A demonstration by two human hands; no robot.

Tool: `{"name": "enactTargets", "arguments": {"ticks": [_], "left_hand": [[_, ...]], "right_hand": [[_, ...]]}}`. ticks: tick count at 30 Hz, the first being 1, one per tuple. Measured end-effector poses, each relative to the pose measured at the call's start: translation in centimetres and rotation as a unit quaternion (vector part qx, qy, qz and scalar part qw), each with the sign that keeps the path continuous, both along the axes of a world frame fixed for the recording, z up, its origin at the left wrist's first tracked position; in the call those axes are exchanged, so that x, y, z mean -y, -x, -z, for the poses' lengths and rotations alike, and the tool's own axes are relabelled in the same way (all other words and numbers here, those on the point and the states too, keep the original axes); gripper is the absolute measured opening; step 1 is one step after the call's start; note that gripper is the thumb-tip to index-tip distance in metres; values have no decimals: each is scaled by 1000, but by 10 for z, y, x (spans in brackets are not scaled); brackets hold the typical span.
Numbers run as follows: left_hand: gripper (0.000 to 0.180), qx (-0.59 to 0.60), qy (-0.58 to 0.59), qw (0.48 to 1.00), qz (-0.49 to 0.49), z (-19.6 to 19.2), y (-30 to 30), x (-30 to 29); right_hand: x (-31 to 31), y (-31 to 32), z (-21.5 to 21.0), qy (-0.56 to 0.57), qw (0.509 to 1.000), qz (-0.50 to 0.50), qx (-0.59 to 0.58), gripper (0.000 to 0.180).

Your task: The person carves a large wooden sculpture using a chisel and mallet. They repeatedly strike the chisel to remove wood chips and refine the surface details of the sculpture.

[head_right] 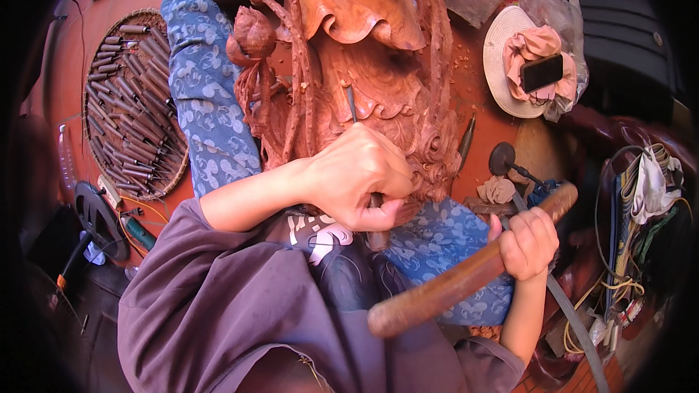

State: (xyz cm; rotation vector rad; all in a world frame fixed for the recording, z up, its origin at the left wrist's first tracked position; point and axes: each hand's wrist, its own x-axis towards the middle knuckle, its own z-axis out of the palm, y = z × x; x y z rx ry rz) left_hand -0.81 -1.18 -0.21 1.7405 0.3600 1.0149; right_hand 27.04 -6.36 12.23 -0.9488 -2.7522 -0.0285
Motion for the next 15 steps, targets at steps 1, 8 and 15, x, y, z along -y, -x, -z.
{"name": "enactTargets", "arguments": {"ticks": [1,8,15], "left_hand": [[22,2,1,1000,4,1,0,0],[21,-1,1,1000,1,2,2,-1],[21,-34,-123,985,-119,-9,-1,2]], "right_hand": [[-2,1,0,-4,1000,17,21,25],[-4,7,-2,9,1000,2,6,23],[-3,1,-5,-11,998,50,33,30]]}}
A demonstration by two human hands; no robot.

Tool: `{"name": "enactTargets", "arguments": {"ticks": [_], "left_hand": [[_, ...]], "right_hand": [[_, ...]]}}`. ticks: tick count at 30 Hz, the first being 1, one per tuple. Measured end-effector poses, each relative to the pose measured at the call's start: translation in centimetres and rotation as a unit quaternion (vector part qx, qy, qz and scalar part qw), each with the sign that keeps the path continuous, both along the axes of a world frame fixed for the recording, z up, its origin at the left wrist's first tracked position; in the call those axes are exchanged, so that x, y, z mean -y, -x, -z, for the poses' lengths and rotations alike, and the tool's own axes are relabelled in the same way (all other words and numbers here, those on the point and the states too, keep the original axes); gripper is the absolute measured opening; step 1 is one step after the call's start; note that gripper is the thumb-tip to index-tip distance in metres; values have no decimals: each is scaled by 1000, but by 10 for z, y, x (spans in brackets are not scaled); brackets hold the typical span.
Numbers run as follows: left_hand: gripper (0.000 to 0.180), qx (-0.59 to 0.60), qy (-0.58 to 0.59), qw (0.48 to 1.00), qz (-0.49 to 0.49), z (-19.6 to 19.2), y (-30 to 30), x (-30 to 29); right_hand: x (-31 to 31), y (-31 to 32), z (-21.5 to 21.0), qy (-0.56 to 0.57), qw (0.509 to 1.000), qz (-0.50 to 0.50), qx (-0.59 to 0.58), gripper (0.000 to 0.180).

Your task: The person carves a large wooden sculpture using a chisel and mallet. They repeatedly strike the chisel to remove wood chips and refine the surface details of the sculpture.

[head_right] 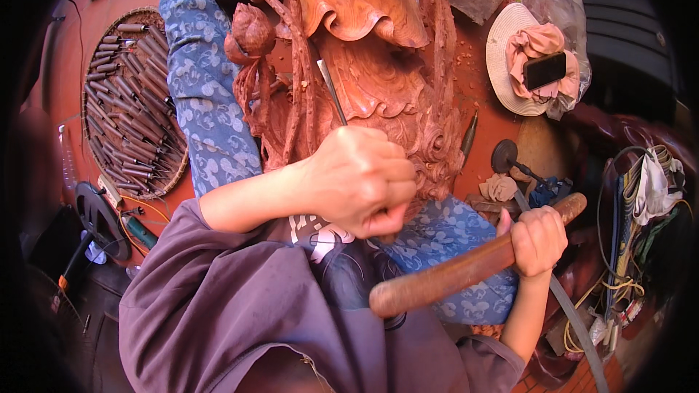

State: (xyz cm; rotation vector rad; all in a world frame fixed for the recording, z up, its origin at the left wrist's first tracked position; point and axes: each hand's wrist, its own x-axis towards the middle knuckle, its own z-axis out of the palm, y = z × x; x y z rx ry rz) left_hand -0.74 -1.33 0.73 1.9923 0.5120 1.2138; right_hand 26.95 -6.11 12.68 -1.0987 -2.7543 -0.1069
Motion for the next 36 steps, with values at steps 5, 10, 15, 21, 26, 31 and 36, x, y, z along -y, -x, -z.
{"name": "enactTargets", "arguments": {"ticks": [5,10,15,21,26,31,36], "left_hand": [[27,73,69,993,57,-11,-9,16],[29,81,116,985,103,-20,-19,21],[28,94,160,980,69,-16,-23,17],[28,63,167,983,50,-4,-17,5],[29,45,163,984,55,-6,-14,3],[29,71,166,982,62,-10,-15,8],[30,65,180,979,69,-9,-12,3]], "right_hand": [[-1,10,-6,33,998,50,-33,33],[0,11,-4,33,993,68,-88,37],[1,17,-6,63,990,75,-106,39],[0,17,-2,62,993,54,-79,38],[3,17,0,63,995,64,-36,38],[4,19,0,66,995,48,-58,37],[1,18,1,50,996,47,-64,36]]}}
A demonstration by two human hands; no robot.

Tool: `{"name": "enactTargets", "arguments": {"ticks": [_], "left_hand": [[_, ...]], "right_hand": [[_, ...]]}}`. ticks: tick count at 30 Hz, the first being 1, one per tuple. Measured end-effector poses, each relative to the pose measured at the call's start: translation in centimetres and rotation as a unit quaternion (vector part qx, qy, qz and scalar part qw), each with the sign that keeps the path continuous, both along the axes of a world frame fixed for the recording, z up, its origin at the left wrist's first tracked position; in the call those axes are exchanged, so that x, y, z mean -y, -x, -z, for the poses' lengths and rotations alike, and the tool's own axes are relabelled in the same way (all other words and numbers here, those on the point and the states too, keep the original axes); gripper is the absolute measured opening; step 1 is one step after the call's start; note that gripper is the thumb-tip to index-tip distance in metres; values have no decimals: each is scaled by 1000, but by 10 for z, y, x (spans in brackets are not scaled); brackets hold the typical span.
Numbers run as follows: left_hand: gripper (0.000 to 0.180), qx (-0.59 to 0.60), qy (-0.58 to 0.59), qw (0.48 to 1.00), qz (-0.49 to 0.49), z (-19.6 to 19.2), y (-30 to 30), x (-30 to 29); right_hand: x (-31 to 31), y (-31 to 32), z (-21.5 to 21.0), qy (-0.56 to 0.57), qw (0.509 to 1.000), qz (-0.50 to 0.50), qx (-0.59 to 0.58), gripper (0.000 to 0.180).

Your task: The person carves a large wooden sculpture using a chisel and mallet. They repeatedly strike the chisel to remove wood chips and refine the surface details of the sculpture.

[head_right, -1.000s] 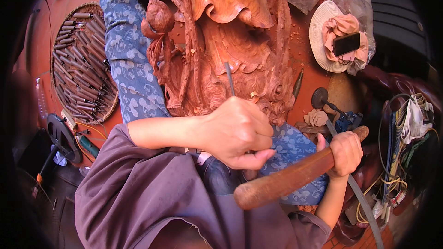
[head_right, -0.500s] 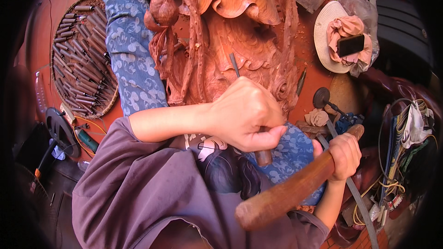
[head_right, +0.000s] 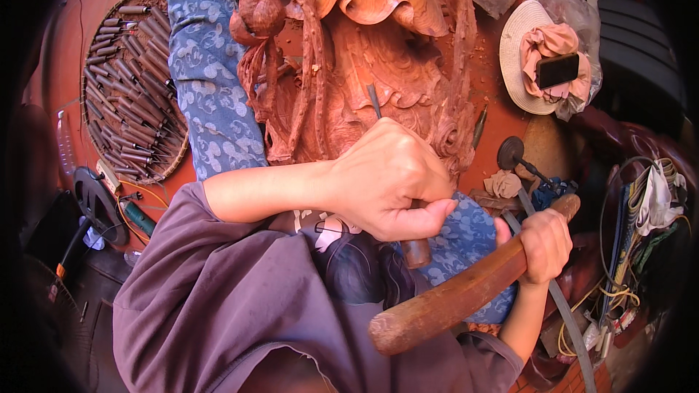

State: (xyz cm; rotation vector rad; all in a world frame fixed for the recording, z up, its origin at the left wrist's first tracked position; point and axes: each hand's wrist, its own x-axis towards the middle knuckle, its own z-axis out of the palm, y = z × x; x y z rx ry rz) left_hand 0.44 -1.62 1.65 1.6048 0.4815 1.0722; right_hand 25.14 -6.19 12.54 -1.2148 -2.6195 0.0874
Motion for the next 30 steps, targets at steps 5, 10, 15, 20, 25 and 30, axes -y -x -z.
{"name": "enactTargets", "arguments": {"ticks": [5,10,15,20,25,30], "left_hand": [[28,-4,-18,1000,3,5,1,-1],[28,-10,-36,999,8,8,2,1],[28,-8,-34,999,-3,9,0,1],[26,-20,-41,999,1,10,1,0],[26,-5,-42,999,-7,14,-1,3],[26,-25,-53,998,-5,13,1,0]], "right_hand": [[1,-1,-3,12,1000,12,26,33],[-1,-2,2,-16,999,4,49,32],[3,-5,4,-32,999,-40,-7,29],[3,-9,2,-6,999,-7,37,30],[3,-5,5,-15,999,-13,49,30],[5,-7,6,-27,998,-65,-4,30]]}}
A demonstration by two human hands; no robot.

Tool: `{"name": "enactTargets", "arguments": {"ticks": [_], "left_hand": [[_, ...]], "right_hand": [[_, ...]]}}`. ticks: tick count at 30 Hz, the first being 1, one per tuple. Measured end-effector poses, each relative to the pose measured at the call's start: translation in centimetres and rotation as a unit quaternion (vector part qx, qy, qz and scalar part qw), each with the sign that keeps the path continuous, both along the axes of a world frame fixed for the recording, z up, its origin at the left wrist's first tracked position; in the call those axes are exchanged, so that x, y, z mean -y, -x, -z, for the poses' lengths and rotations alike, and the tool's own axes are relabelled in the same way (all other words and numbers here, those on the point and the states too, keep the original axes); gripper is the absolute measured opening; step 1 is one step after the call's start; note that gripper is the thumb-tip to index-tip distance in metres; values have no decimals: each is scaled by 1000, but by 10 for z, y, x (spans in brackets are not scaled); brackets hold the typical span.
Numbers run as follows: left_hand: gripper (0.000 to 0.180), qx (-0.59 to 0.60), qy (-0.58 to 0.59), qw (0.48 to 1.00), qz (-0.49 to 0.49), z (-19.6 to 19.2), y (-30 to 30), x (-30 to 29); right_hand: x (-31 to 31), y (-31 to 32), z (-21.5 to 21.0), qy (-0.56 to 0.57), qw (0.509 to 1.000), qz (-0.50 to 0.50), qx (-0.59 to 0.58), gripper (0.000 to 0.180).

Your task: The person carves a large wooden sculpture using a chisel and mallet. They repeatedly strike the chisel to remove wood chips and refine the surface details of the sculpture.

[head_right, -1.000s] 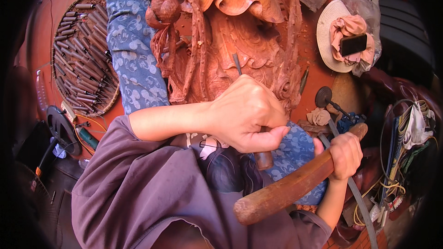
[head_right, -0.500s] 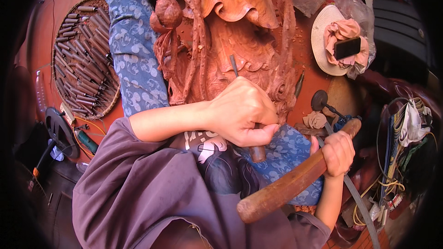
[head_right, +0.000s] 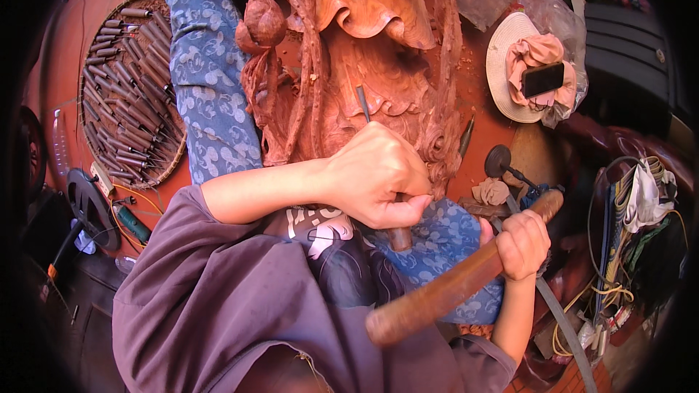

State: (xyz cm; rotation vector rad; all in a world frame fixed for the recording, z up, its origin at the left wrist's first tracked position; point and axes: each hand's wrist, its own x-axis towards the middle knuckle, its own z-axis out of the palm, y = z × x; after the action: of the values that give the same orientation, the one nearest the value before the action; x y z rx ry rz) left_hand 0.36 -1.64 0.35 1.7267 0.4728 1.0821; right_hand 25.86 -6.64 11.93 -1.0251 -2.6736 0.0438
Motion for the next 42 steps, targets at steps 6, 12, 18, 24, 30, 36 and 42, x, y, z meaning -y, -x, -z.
{"name": "enactTargets", "arguments": {"ticks": [6,12,18,24,30,36,42], "left_hand": [[25,1,5,1000,0,2,2,0],[24,-23,11,1000,-1,6,6,-5],[24,-23,8,1000,16,5,11,-9],[26,6,-42,999,-17,-9,7,6],[26,28,-9,999,22,-4,3,13],[21,37,-4,999,27,6,3,5],[18,13,-9,998,62,7,15,-5]], "right_hand": [[-4,2,-2,8,998,43,54,29],[-5,2,1,3,993,72,94,31],[-3,0,0,13,998,37,52,31],[-6,2,-5,-6,995,60,73,42],[-6,13,-8,-4,997,61,50,52],[-3,10,-12,8,997,38,62,53],[-2,9,-10,-13,997,27,76,46]]}}
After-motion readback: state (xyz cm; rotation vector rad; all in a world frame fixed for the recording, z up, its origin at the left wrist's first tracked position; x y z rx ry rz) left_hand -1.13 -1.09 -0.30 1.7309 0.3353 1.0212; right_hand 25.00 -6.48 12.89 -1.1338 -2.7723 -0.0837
